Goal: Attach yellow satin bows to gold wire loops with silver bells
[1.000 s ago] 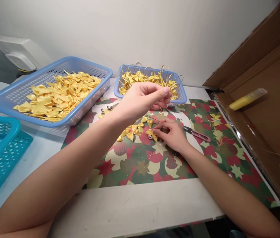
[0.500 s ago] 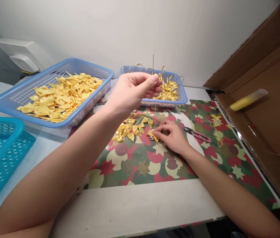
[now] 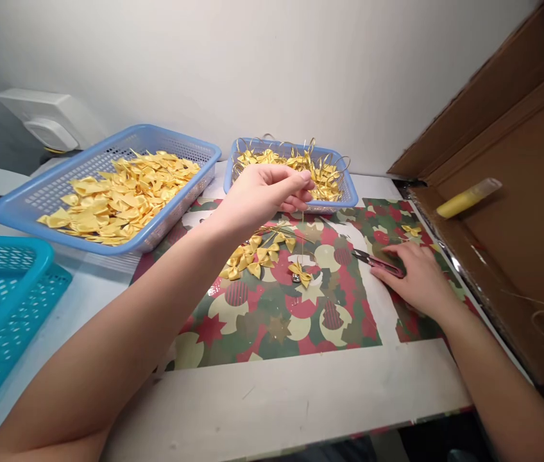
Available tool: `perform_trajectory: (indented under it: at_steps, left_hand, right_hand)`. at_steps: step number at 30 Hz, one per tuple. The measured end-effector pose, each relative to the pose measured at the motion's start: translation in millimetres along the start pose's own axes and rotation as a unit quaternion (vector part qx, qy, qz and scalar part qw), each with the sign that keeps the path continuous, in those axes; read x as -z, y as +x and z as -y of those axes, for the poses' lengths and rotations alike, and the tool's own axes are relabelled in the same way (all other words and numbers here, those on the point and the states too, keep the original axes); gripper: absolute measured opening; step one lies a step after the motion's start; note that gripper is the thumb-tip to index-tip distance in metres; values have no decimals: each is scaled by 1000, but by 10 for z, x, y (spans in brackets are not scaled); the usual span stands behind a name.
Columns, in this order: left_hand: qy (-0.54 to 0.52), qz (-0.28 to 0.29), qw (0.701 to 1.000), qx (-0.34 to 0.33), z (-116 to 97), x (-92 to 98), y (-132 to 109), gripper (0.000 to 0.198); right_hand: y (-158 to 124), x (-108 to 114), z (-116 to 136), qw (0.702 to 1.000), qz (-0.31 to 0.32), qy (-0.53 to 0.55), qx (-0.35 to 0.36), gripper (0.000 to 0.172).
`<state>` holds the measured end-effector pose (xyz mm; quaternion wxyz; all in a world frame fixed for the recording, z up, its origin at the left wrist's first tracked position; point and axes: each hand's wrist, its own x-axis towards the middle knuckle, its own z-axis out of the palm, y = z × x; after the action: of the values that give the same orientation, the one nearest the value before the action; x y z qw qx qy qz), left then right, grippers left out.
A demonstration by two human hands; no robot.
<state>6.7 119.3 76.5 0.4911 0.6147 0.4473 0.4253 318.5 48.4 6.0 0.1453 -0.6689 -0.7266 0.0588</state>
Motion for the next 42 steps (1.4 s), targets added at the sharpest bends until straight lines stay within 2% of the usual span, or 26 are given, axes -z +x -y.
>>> perform_trajectory:
  at_steps: [2, 5, 8, 9, 13, 15, 21, 30, 34, 36, 38, 40, 42]
  left_hand:
    - [-2, 5, 1000, 0, 3, -13, -2, 27]
    - [-7, 11, 1000, 1, 16, -31, -5, 27]
    - [-11, 11, 1000, 2, 27, -37, -5, 27]
    - [-12, 11, 1000, 2, 29, -36, -3, 27]
    - [-8, 5, 1000, 4, 30, -28, 6, 29]
    - [-6, 4, 1000, 4, 27, -24, 7, 30]
    - [-17, 8, 1000, -1, 6, -24, -7, 27]
    - [-9, -3, 1000, 9, -18, -60, -17, 26]
    - [0, 7, 1000, -5, -30, -12, -23, 26]
    - [38, 36, 999, -1, -82, 61, -39, 26]
    - [117, 117, 986, 27, -151, 144, -72, 24]
    - [215, 249, 941, 82, -199, 192, -128, 19]
    - [294, 345, 882, 127, -199, 168, -206, 19]
  right_hand:
    - [-63, -92, -150, 1000, 16, -8, -3, 35]
    - [-77, -161, -146, 999, 36, 12, 0, 26]
    - [-71, -82, 71, 997, 33, 60, -48, 22]
    - [-77, -40, 176, 993, 50, 96, -55, 21]
    - [-129, 30, 629, 969, 152, 196, -4, 19]
    - [-140, -15, 792, 964, 170, 205, 7, 18]
    - [-110, -172, 904, 964, 170, 205, 9, 17]
    - [-77, -226, 956, 968, 157, 195, 14, 15]
    - [-85, -190, 936, 965, 154, 212, 13, 16]
    - [-83, -149, 838, 963, 153, 222, 6, 16]
    - [-64, -126, 667, 972, 115, 205, -12, 17]
    - [-29, -140, 461, 991, 29, 131, -24, 17]
    - [9, -186, 295, 998, -31, 46, -28, 16]
